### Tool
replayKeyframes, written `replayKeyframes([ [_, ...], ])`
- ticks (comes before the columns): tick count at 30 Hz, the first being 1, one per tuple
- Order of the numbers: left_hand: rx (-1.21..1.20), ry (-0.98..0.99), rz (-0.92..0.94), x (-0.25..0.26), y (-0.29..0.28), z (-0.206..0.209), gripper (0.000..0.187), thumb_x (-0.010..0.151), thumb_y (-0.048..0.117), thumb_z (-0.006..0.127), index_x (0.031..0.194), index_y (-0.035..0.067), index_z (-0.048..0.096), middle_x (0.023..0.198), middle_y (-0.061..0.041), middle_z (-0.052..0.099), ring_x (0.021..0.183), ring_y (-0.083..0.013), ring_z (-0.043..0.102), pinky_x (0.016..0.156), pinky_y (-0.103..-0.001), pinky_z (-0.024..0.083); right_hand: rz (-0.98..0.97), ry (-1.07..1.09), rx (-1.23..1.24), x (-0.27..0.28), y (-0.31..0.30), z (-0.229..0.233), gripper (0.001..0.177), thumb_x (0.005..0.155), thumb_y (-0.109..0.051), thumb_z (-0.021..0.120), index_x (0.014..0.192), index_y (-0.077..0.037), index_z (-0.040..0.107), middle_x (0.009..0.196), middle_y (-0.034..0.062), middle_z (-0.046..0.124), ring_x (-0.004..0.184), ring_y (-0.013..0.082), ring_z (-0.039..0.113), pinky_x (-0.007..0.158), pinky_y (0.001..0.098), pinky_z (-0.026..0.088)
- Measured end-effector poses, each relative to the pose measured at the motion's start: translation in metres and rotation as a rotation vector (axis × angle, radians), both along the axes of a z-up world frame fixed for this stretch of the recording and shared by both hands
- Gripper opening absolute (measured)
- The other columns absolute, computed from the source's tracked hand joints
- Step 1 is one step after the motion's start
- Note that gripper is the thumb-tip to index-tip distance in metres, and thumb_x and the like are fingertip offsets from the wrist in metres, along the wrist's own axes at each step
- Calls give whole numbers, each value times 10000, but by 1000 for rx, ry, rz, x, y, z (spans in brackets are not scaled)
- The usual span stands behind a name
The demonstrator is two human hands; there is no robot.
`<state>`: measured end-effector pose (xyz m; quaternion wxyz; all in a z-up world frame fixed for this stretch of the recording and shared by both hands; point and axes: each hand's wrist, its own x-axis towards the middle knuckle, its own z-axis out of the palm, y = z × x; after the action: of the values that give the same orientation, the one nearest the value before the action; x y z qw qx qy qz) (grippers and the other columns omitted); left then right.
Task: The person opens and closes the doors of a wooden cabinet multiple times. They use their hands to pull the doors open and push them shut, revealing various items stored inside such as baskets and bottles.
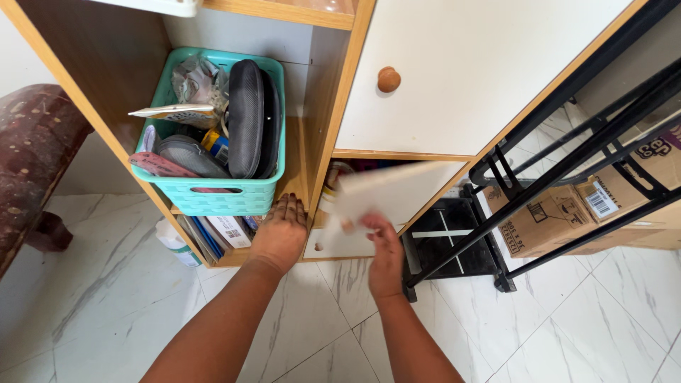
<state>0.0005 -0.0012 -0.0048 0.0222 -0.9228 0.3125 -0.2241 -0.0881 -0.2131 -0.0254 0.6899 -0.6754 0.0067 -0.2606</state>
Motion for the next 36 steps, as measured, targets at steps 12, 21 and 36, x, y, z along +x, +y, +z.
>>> replayKeyframes([
  [12,21,1,13,-1,-1,0,493,857,93,561,1302,-119,580,1378,-284,575,1314,-358,550,1107,-396,422,140,347,-60,39,32,50,440,1045,-389,419,1411,-185,551,1307,13,608,1176,161,573,958,336,470],
  [21,-13,-9,-5,-1,-1,0,478,855,74,560,1294,-113,590,1366,-293,584,1309,-371,560,1108,-405,431,434,328,138,10,-110,-27,312,1026,-255,615,1023,28,746,909,103,736,819,200,632,775,363,507],
  [36,20,-17,3,-1,0,3,498,843,85,569,1295,-123,579,1371,-295,578,1302,-368,561,1108,-402,428,528,451,-61,5,-29,68,650,931,-258,601,1549,-221,404,1454,73,570,1238,235,584,979,401,520],
])
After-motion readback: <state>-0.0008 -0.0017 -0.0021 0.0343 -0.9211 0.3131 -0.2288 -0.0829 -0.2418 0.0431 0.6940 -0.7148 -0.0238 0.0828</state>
